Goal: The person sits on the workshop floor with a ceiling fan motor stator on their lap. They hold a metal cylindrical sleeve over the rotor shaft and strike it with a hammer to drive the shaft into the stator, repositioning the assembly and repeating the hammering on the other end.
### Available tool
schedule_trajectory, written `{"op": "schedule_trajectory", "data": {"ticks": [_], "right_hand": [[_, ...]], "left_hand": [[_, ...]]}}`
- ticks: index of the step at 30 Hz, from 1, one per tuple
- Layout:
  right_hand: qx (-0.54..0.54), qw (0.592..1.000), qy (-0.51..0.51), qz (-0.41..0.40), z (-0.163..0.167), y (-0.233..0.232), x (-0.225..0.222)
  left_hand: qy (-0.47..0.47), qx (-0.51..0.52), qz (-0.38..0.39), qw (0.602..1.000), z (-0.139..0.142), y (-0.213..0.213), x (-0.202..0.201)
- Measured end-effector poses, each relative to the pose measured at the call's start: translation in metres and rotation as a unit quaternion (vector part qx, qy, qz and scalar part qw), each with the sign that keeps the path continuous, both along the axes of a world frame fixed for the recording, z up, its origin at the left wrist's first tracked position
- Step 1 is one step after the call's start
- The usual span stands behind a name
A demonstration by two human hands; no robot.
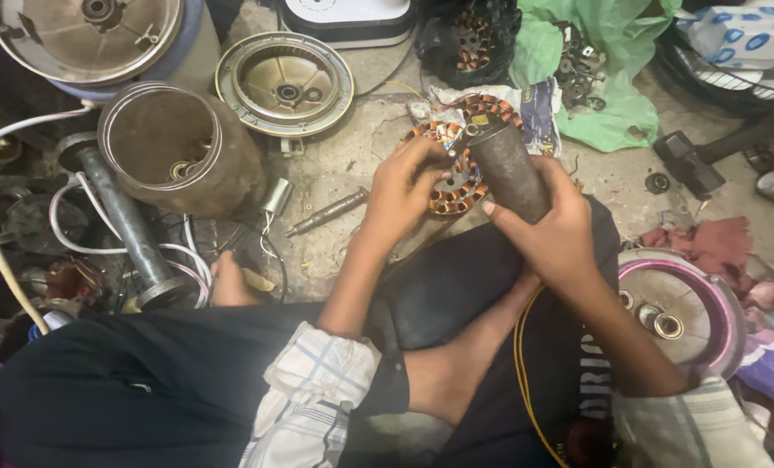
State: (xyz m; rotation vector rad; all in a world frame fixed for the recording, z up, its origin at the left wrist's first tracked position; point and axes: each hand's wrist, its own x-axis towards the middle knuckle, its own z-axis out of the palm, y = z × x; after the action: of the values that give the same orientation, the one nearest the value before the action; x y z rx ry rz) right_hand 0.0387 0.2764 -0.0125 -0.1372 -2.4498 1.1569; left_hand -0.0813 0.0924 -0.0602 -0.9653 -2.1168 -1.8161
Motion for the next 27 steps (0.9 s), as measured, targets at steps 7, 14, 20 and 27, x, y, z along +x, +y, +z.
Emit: {"op": "schedule_trajectory", "data": {"ticks": [7,14,20,27], "right_hand": [[0.008,1.0,-0.01,-0.009,-0.005,0.005,0.0],[0.024,1.0,0.002,-0.013,-0.018,0.01,0.001],[0.007,1.0,0.003,-0.017,-0.017,0.006,0.004],[0.066,0.998,0.016,-0.002,0.012,-0.006,-0.003]], "left_hand": [[-0.058,0.034,-0.011,0.998,0.008,0.006,0.002],[-0.041,0.006,-0.012,0.999,0.012,0.001,0.003],[-0.006,-0.007,0.008,1.0,0.005,0.0,0.004],[-0.131,0.055,-0.02,0.99,-0.01,0.007,0.003]]}}
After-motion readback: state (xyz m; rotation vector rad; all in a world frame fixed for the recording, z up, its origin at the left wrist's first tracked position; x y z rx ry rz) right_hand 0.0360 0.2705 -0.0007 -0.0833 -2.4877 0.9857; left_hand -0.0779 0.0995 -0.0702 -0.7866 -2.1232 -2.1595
